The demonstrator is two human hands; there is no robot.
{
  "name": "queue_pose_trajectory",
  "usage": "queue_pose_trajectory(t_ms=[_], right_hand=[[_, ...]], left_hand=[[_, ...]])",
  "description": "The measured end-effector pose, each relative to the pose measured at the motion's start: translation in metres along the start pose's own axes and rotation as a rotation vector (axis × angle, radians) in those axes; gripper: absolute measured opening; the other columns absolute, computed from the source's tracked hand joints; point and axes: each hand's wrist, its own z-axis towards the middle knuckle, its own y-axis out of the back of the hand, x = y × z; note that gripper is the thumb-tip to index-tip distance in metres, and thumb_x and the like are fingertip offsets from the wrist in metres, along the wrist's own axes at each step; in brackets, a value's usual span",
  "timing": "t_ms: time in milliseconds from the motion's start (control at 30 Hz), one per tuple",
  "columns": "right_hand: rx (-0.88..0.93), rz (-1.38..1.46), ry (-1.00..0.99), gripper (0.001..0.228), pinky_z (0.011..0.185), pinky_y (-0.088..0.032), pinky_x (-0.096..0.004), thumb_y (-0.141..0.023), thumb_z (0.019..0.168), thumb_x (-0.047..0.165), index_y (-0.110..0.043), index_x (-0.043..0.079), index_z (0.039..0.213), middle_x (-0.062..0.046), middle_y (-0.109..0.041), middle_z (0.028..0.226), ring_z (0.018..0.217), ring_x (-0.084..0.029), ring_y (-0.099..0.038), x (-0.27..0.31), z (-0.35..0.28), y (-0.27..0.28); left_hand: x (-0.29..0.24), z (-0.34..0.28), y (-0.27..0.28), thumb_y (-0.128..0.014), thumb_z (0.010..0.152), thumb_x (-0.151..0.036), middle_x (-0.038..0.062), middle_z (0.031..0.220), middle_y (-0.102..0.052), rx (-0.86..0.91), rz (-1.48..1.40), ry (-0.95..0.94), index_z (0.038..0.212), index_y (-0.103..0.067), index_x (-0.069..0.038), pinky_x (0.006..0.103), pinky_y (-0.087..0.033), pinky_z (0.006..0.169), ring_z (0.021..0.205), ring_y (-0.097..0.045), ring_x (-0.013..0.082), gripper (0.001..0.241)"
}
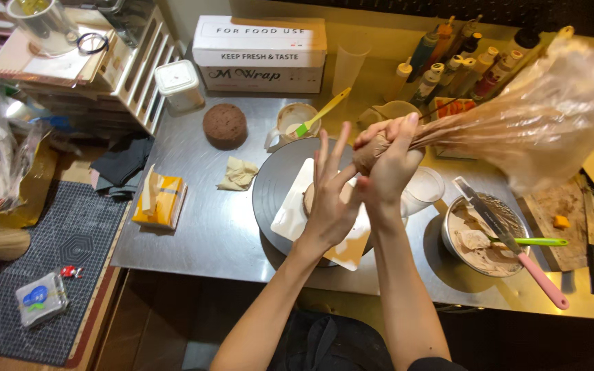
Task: The person assembles a layered chocolate cake by spreading chocolate frosting between layers and piping additional frosting on top. They use a spatula to smooth the frosting and a piping bag to apply decorative swirls. The cake layers are stacked on a rotating stand.
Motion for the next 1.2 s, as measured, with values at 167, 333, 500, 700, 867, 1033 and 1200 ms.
queue_pose_trajectory(t_ms=[167,333,500,700,867,1033,1200], right_hand=[[0.048,0.131,-0.103,0.037,0.048,-0.036,-0.034,-0.044,0.113,0.035,-0.041,0.012,0.086,-0.004,-0.041,0.062,0.052,-0.017,-0.039,-0.005,0.011,0.013],[-0.001,0.297,-0.228,0.037,0.048,-0.031,-0.031,-0.045,0.112,0.034,-0.04,0.013,0.083,-0.001,-0.034,0.06,0.051,-0.014,-0.031,-0.01,0.009,0.022],[-0.009,0.376,-0.316,0.032,0.047,-0.027,-0.029,-0.048,0.111,0.029,-0.041,0.014,0.083,0.001,-0.032,0.06,0.051,-0.011,-0.028,-0.007,0.011,0.019],[-0.029,0.299,-0.281,0.033,0.048,-0.029,-0.029,-0.048,0.11,0.029,-0.041,0.014,0.082,0.0,-0.034,0.06,0.052,-0.012,-0.031,-0.002,0.017,0.013],[-0.051,0.246,-0.198,0.035,0.051,-0.032,-0.03,-0.047,0.111,0.034,-0.041,0.014,0.083,0.0,-0.037,0.064,0.054,-0.013,-0.034,-0.001,0.01,0.011],[-0.048,0.048,-0.113,0.038,0.054,-0.036,-0.032,-0.047,0.115,0.037,-0.043,0.013,0.086,-0.001,-0.039,0.067,0.057,-0.014,-0.038,0.014,0.011,0.028],[-0.019,0.057,-0.177,0.037,0.054,-0.037,-0.033,-0.046,0.114,0.038,-0.042,0.014,0.085,-0.001,-0.04,0.065,0.056,-0.015,-0.039,0.001,0.004,0.03]], left_hand=[[0.004,-0.008,0.018,-0.04,0.111,-0.057,0.013,0.164,-0.046,0.029,-0.448,0.212,0.122,-0.069,-0.002,0.0546,-0.008,0.134,0.17,-0.005,0.0375,0.063],[-0.007,-0.027,0.034,-0.063,0.102,-0.035,0.009,0.165,-0.042,-0.105,-0.307,0.205,0.114,-0.075,-0.011,0.0509,-0.013,0.132,0.166,-0.008,0.0346,0.029],[-0.016,-0.018,0.053,-0.086,0.085,-0.019,0.003,0.155,-0.053,-0.185,0.133,-0.003,0.098,-0.082,-0.018,0.0471,-0.024,0.133,0.162,-0.023,0.0307,0.014],[-0.023,0.0,0.064,-0.087,0.085,-0.015,0.002,0.152,-0.058,-0.181,0.199,-0.05,0.091,-0.083,-0.018,0.0462,-0.026,0.134,0.162,-0.026,0.028,0.007],[0.009,-0.009,0.066,-0.085,0.081,-0.017,0.006,0.153,-0.052,-0.276,0.146,-0.042,0.108,-0.069,-0.014,0.0445,-0.027,0.13,0.155,-0.03,0.029,0.032],[0.166,-0.025,0.135,-0.064,0.102,-0.026,0.015,0.14,-0.061,-0.312,0.254,0.411,0.14,-0.057,-0.005,0.0424,-0.047,0.109,0.127,-0.06,0.0304,0.045],[0.332,-0.076,0.151,-0.064,0.096,-0.023,0.019,0.123,-0.063,0.061,0.908,0.168,0.128,-0.066,-0.005,0.0488,-0.051,0.088,0.103,-0.06,0.0393,0.037]])
